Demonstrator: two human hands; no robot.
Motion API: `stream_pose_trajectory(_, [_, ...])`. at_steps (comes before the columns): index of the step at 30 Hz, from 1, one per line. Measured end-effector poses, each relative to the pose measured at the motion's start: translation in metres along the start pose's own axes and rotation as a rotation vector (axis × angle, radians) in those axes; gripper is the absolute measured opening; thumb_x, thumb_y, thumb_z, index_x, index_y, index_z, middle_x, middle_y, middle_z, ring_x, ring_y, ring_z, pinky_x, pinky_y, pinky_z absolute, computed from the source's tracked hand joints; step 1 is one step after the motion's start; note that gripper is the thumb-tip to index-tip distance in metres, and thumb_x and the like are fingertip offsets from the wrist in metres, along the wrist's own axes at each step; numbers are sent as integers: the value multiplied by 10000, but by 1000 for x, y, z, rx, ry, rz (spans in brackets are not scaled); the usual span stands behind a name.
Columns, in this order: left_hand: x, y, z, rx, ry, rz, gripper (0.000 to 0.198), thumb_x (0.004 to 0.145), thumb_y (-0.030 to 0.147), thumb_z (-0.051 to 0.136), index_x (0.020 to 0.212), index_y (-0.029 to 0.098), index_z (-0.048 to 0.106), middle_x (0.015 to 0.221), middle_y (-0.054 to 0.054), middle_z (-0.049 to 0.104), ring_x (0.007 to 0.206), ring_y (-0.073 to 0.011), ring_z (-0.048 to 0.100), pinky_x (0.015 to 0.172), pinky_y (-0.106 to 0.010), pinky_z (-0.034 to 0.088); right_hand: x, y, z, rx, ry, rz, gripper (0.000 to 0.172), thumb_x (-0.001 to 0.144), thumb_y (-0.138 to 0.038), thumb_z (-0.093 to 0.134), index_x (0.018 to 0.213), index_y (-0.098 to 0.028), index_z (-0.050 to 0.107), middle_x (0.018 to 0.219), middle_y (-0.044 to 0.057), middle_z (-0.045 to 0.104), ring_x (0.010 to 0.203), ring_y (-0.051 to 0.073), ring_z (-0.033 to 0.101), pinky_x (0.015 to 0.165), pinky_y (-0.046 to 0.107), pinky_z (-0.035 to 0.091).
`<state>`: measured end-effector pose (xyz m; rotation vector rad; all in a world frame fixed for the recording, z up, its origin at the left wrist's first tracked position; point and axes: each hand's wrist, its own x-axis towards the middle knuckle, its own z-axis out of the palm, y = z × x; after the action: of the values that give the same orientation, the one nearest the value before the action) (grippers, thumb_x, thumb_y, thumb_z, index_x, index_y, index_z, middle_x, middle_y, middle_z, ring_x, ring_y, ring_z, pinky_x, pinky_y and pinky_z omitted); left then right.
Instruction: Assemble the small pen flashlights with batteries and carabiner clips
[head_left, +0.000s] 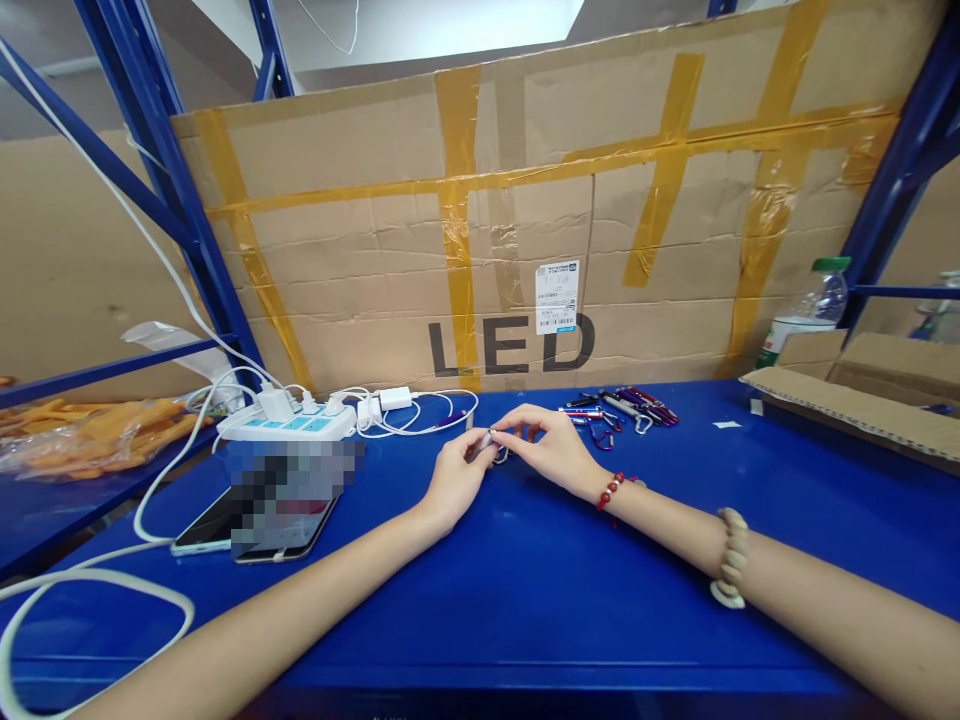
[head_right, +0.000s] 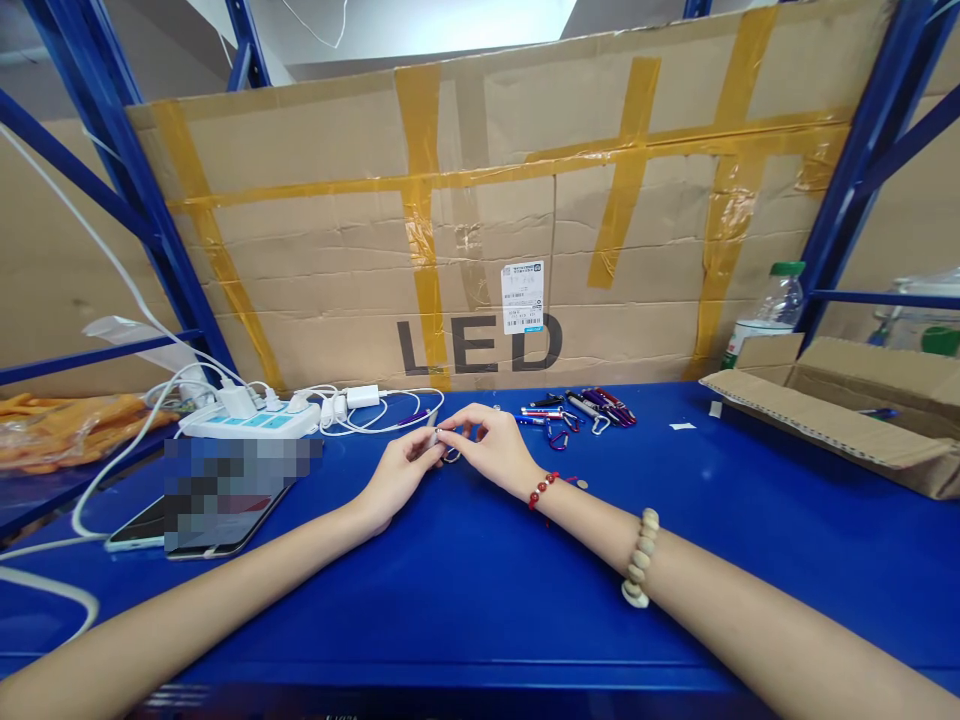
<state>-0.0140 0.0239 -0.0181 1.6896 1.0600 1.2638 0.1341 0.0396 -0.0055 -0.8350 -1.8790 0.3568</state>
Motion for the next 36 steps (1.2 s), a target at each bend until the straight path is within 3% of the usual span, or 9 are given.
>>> stream_pose_trajectory(9, [0, -1, -1, -28, 5, -12, 105, 726, 181, 519, 784, 155, 603, 659, 9, 572, 641, -126, 522, 652, -234, 415, -2, -2, 0, -22, -104, 4, 162, 777, -310, 599, 851, -187, 673, 875, 36, 627, 738, 120, 577, 541, 213, 431])
stream_pose_trajectory(14, [-1, 2, -1, 23, 30, -7, 68, 732, 155, 527, 733, 162, 595, 682, 7, 586, 703, -135, 547, 706, -236, 415, 0, 3, -2, -97, -15, 43, 188, 826, -319, 511, 816, -184, 642, 842, 34, 632, 727, 123, 581, 583, 229, 445])
stream_pose_trajectory(19, [-1, 4, -2, 51, 87, -23, 96, 754, 166, 526, 785, 162, 617, 823, -25, 628, 801, -153, 565, 770, -259, 415, 6, 28, -16, -332, 51, 124, 236, 803, -177, 468, 993, -164, 608, 966, 66, 631, 825, 159, 588, 736, 292, 459])
stream_pose_trajectory(22, [-1, 7, -2, 25, 117, -11, 110, 766, 184, 521, 816, 164, 617, 877, -33, 638, 804, -154, 570, 771, -263, 425, 9, 45, -25, -546, -17, 167, 312, 806, -197, 465, 1094, -165, 580, 1119, 94, 604, 1043, 234, 533, 883, 398, 397])
stream_pose_trajectory(26, [-2, 9, -2, 37, 111, 23, 118, 765, 157, 510, 813, 169, 617, 849, -24, 631, 788, -152, 570, 771, -264, 427, 10, 59, -29, -688, -223, 157, 407, 842, -297, 456, 1229, -187, 512, 1327, 98, 482, 1226, 253, 402, 995, 461, 270])
stream_pose_trajectory(32, [-1, 4, -2, 35, 89, 55, 99, 745, 117, 510, 671, 166, 553, 791, -16, 612, 822, -157, 564, 798, -265, 411, 11, 62, -27, -692, -310, 134, 318, 867, -326, 435, 1111, -219, 608, 1264, 77, 550, 1184, 236, 453, 981, 459, 270])
stream_pose_trajectory(36, [-2, 3, -1, -9, 43, 53, 75, 762, 141, 499, 710, 167, 545, 752, -7, 597, 755, -138, 566, 735, -247, 422, 11, 54, -29, -691, -311, 83, 250, 858, -263, 453, 1007, -231, 651, 1116, 48, 639, 1037, 211, 537, 907, 402, 326])
